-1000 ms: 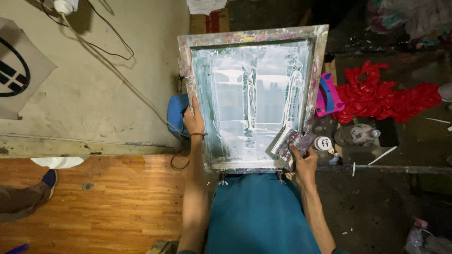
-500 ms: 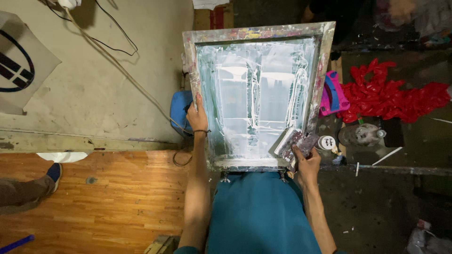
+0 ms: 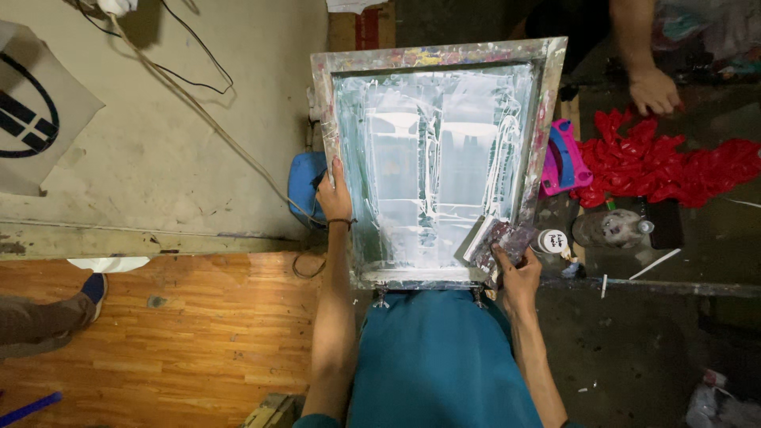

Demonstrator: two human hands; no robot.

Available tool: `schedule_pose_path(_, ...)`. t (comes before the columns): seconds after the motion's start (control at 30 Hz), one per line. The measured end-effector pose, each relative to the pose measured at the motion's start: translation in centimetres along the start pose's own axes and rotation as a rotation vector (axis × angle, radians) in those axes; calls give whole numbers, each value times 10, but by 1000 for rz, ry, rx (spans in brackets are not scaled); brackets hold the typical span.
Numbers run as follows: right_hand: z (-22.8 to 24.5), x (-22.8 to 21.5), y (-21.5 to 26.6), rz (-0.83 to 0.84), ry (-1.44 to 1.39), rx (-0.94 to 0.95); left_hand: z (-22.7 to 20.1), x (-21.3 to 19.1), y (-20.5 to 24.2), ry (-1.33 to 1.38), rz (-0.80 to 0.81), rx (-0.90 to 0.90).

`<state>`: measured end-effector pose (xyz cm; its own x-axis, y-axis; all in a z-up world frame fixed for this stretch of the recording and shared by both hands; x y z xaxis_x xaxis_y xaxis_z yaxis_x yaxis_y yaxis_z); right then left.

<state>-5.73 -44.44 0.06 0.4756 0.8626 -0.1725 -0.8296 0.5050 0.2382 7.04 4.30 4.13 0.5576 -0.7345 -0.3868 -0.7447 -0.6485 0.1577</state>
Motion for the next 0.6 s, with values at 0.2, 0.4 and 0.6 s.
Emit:
schedule_pose_path(0.2,58,19,8,75,137,-139,3,-4,-1,-30,-42,9)
schedule_pose_path(0.4,71,16,-13,70,251,-292,-5,-5,0,-29,-22,39)
schedule_pose_path(0.6,154,27,-6,-1,362,-386,6,-4,-4,-22,-42,22)
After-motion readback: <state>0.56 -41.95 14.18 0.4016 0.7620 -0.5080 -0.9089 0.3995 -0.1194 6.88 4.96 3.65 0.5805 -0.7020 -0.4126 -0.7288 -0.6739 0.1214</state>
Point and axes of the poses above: each hand's wrist, its own y-axis away from the middle knuckle, its own x-axis out of the palm, z = x × y, the point moved 10 cm from there along -y, towards the middle knuckle, and after that the axes turned 1 degree about -x, right-handed, at the moved point
